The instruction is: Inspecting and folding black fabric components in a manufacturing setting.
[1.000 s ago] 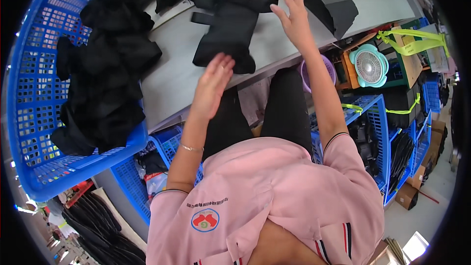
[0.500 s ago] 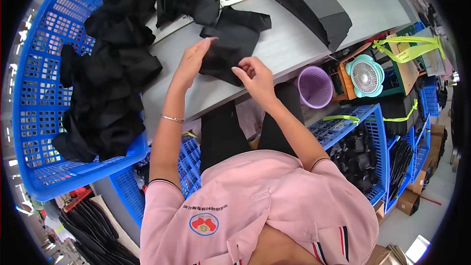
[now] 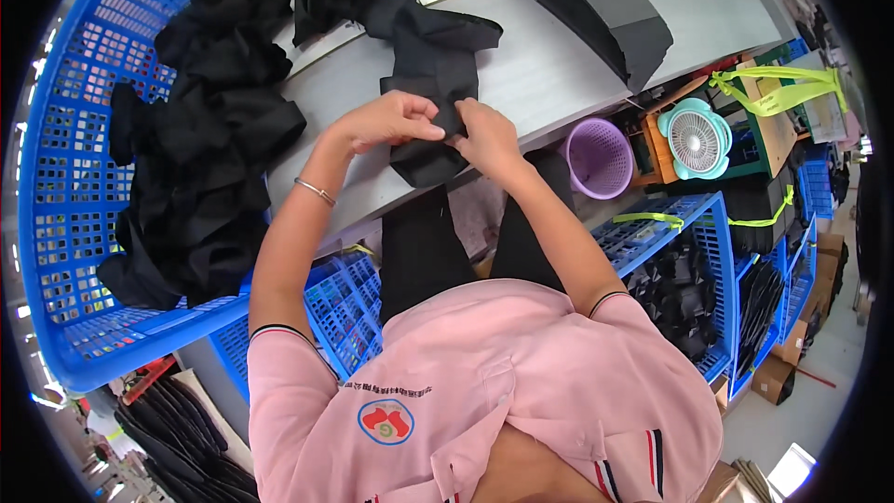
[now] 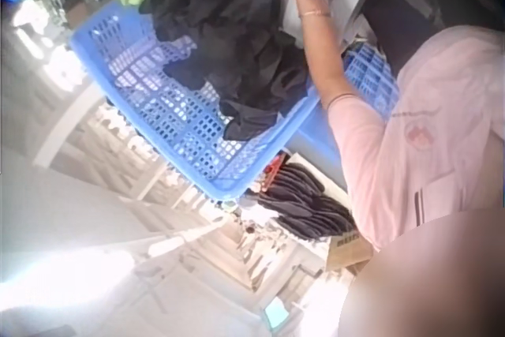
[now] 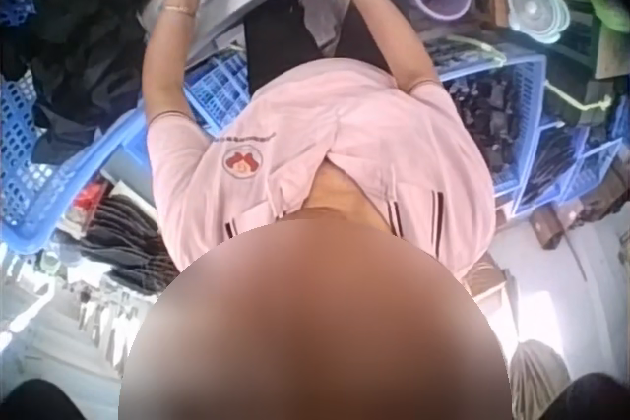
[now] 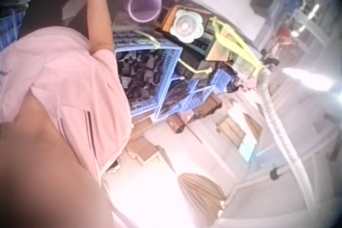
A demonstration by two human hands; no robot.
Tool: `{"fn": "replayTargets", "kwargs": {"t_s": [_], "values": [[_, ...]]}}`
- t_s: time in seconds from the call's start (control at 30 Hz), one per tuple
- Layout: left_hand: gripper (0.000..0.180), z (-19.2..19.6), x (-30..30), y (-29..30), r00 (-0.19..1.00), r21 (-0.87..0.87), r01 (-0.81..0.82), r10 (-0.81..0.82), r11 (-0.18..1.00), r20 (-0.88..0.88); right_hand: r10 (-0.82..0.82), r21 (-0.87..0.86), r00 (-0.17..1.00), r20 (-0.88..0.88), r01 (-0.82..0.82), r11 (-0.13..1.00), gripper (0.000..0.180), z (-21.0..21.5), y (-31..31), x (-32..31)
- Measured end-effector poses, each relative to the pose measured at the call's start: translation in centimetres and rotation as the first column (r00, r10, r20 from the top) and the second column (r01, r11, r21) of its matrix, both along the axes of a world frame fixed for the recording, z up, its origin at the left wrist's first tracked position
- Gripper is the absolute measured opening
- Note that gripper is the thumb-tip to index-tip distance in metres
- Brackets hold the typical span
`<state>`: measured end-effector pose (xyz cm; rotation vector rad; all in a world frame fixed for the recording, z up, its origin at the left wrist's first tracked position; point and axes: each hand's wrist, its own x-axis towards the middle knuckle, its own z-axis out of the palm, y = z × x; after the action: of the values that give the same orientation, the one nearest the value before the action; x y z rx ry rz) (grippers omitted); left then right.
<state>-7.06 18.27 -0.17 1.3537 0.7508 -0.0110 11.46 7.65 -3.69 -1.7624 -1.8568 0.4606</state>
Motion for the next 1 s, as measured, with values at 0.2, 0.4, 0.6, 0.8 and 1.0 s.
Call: {"fn": "replayTargets", "kwargs": {"t_s": [0.2, 0.4, 0.6, 0.8, 1.0], "values": [[0.015, -0.4, 2.0, -3.4, 0.987, 0.397, -0.058, -0.006, 0.916, 0.159, -0.086, 0.074, 0.993, -0.082, 0.092, 0.993, 0.023, 0.8, -0.7, 0.8], [0.015, -1.9, 1.4, -4.4, 0.531, 0.565, -0.81, 0.599, 0.153, 0.599, -0.359, 0.275, 0.848, -0.391, 0.479, 0.833, 0.021, 1.5, -2.1, 4.0], [0.011, -3.6, 4.3, -7.1, 0.49, 0.198, -0.872, 0.775, 0.449, 0.399, -0.3, 0.192, 0.873, -0.385, 0.394, 0.899, 0.031, 0.6, -2.0, 2.8], [0.026, -1.7, 5.7, -9.0, 0.568, 0.068, -0.778, 0.653, 0.624, 0.501, -0.137, 0.399, 0.961, -0.24, 0.226, 0.889, 0.049, 2.8, -3.5, 3.3], [0.045, 1.0, 1.5, -10.9, 0.814, 0.63, -0.545, 0.528, 0.553, 0.24, -0.243, 0.443, 0.941, -0.235, 0.326, 0.835, 0.042, 2.9, -4.0, 8.1]]}}
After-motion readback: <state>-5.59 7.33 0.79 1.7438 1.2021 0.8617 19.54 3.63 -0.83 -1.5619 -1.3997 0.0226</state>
